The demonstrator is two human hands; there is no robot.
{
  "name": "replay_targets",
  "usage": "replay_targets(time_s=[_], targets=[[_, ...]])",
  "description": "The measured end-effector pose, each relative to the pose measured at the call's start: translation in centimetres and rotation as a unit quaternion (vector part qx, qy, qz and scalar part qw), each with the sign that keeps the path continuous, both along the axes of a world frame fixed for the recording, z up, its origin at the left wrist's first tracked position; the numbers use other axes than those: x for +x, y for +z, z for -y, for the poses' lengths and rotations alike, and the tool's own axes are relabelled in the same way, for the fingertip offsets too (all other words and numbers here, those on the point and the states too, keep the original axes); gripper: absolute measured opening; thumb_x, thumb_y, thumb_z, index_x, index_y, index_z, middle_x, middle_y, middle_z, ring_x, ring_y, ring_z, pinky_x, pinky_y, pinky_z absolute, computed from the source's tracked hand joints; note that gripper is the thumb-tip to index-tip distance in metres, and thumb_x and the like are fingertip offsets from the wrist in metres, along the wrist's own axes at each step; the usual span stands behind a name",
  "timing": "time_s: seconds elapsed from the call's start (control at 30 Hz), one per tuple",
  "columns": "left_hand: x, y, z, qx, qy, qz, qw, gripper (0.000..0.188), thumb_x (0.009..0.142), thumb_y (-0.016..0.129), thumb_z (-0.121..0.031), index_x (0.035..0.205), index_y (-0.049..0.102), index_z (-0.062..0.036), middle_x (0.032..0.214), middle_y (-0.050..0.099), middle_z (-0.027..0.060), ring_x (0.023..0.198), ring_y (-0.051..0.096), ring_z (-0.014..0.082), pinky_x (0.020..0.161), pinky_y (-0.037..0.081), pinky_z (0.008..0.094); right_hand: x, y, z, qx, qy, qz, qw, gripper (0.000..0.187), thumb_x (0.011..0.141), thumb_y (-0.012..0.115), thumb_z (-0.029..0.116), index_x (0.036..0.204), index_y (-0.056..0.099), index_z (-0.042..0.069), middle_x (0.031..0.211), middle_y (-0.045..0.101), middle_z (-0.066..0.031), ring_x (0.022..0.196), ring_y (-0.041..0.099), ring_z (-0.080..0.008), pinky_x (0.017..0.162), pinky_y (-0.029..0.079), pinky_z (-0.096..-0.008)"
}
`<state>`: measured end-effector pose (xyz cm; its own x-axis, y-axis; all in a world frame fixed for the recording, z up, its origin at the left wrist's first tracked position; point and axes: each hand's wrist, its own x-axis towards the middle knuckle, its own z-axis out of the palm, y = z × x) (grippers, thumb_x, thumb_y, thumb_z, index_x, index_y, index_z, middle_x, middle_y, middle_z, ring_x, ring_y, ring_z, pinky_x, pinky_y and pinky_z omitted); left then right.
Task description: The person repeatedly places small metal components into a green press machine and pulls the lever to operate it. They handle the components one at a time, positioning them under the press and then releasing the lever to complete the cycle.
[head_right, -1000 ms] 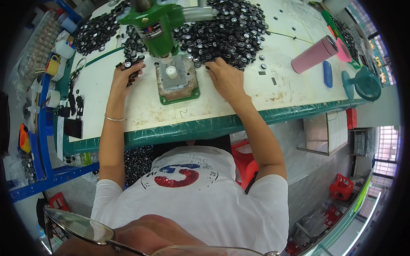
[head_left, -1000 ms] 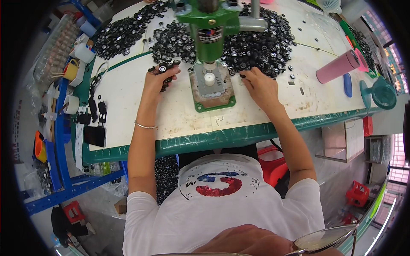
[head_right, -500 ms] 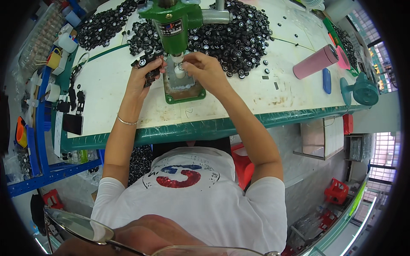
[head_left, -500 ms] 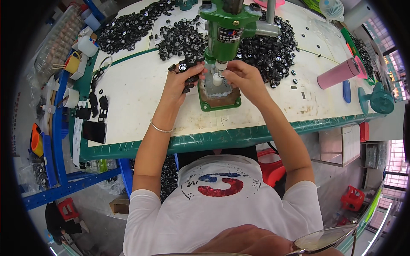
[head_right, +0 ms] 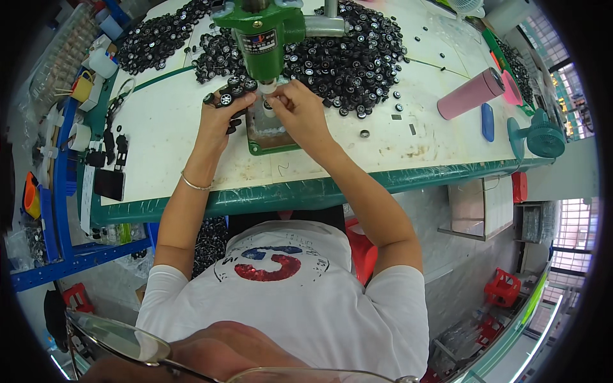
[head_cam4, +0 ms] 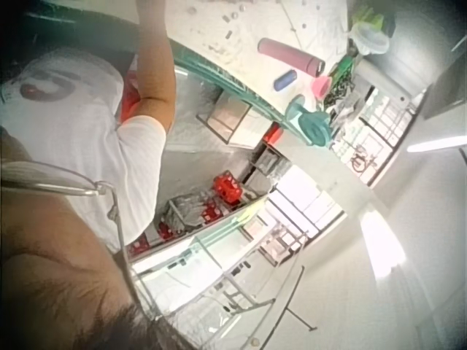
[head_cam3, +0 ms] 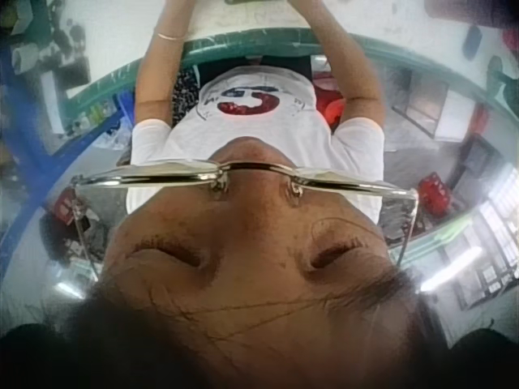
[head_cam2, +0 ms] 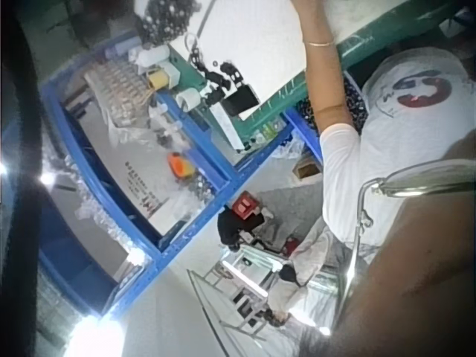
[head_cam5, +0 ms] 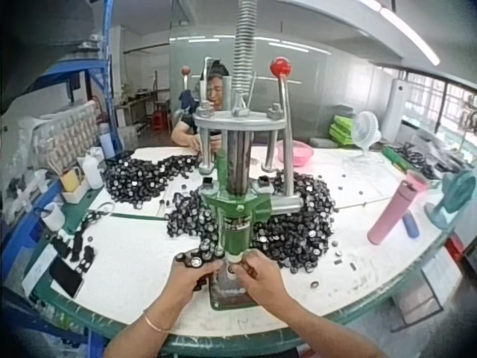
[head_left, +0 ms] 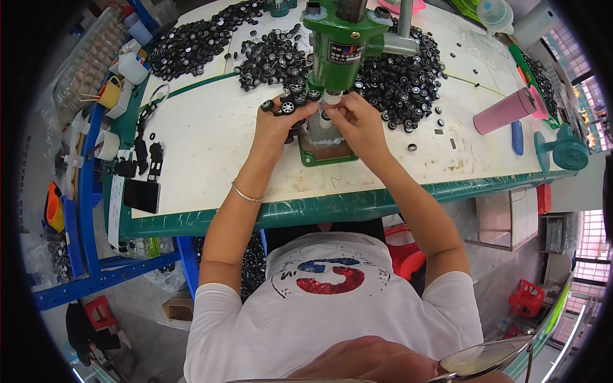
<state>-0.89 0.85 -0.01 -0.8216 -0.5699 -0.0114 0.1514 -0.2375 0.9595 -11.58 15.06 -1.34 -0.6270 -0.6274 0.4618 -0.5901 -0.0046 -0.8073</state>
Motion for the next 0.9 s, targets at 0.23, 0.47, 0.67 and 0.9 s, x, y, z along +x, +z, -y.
replay_targets(time_s=[0.23, 0.47, 0.67, 0.9], targets=[[0.1, 0.1, -0.1, 0.003, -0.005, 0.007, 1.000, 0.025, 0.070, 0.081, -0.009, 0.091, 0.070, -0.0016, 0.083, 0.070, 0.0037, 0.071, 0.062, 0.0088, 0.068, 0.048, 0.0224, -0.3, 0.3, -0.8, 0.009, 0.052, 0.028, 0.998, 0.017, 0.084, 0.068, 0.014, 0.096, 0.067, 0.001, 0.078, 0.053, -0.0045, 0.058, 0.049, -0.0117, 0.055, 0.041, -0.0257], [-0.1, -0.3, -0.6, 0.011, -0.016, -0.006, 1.000, 0.025, 0.070, 0.080, -0.009, 0.091, 0.070, -0.0014, 0.083, 0.069, 0.0039, 0.072, 0.062, 0.0095, 0.070, 0.049, 0.0230, 0.2, 0.4, -0.7, 0.056, 0.039, -0.009, 0.998, 0.023, 0.083, 0.069, 0.015, 0.100, 0.066, 0.001, 0.079, 0.055, -0.0036, 0.058, 0.048, -0.0083, 0.055, 0.041, -0.0244], [-0.5, -0.2, -1.4, 0.020, -0.035, -0.015, 0.999, 0.027, 0.069, 0.081, -0.010, 0.091, 0.069, -0.0013, 0.082, 0.069, 0.0045, 0.073, 0.062, 0.0100, 0.069, 0.049, 0.0236, -0.3, 0.4, -1.6, -0.001, 0.074, 0.212, 0.974, 0.034, 0.085, 0.067, 0.016, 0.116, 0.061, 0.002, 0.081, 0.055, 0.0012, 0.062, 0.048, -0.0031, 0.055, 0.039, -0.0206], [-1.9, -1.3, -1.4, 0.021, -0.011, -0.026, 0.999, 0.032, 0.066, 0.083, -0.009, 0.093, 0.069, 0.0002, 0.084, 0.069, 0.0042, 0.073, 0.061, 0.0101, 0.071, 0.050, 0.0251, -4.5, 5.9, -3.3, -0.044, -0.032, 0.233, 0.971, 0.035, 0.092, 0.058, 0.020, 0.123, 0.057, 0.004, 0.076, 0.051, 0.0052, 0.055, 0.042, -0.0021, 0.047, 0.030, -0.0172]])
